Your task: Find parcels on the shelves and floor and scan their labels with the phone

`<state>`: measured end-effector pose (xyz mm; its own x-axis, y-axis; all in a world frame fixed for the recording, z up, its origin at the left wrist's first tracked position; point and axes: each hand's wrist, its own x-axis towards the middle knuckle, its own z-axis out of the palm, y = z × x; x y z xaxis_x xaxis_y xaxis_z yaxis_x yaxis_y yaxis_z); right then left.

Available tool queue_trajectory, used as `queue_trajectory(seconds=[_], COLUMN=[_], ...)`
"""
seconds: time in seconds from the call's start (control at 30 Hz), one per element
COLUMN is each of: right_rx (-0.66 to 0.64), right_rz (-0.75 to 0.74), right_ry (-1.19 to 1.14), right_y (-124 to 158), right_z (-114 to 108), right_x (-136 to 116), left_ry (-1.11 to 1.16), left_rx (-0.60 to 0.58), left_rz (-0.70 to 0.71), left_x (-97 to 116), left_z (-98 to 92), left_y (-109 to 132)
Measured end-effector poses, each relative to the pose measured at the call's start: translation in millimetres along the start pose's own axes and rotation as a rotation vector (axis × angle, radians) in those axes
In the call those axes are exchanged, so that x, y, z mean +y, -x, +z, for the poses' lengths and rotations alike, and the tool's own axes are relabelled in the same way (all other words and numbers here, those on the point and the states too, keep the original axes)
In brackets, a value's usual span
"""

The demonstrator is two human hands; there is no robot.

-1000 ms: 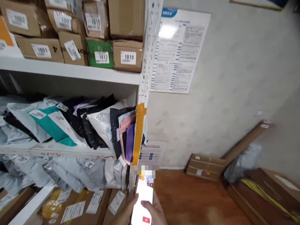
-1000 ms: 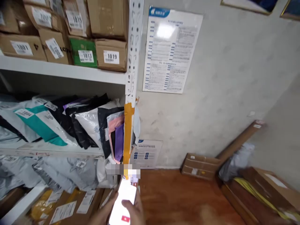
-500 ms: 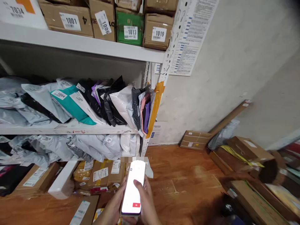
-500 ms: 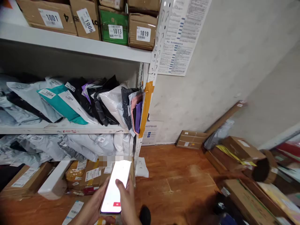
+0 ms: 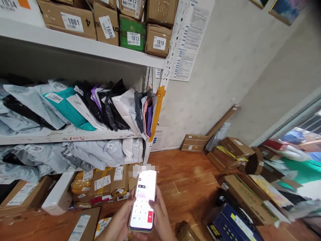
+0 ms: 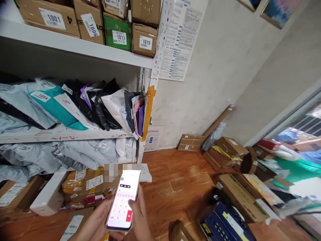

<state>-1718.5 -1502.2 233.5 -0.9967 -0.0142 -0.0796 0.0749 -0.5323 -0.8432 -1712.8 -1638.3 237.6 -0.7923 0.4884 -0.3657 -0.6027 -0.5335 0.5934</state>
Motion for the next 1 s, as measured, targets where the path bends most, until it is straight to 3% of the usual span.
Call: queue_trajectory(seconds=[0.13, 0.33, 0.53, 0.7, 0.87, 1.0], right_rx=[0.083, -0.065, -0.108, -0.039, 0.096, 0.115], right_rz=[-0.051, 0.030, 0.047, 0.047, 0.065, 0.060], right_ry=[0.175, -0.050, 0.021, 0.054, 0.115, 0.092], right_y=[6, 15, 23, 23, 15, 8], right_z=[-8, -29, -25, -20, -20, -24], right_x=[2, -1, -25, -31, -24, -13], left_ry=[-0.027, -0.028, -0.114, -0.179, -0.014, 0.015], left_rx=[-0.042, -0.115, -0.144, -0.103, -0.240, -0.286], left_rz=[-0.030, -0.036, -0.046, -0.071, -0.048, -0.050], left_x=[-8, -12, -7, -9, -15, -16], left_z=[4.5, 6.2, 21.8, 22.6, 9.4, 6.5], left_y=[1, 3, 6, 2, -7, -13])
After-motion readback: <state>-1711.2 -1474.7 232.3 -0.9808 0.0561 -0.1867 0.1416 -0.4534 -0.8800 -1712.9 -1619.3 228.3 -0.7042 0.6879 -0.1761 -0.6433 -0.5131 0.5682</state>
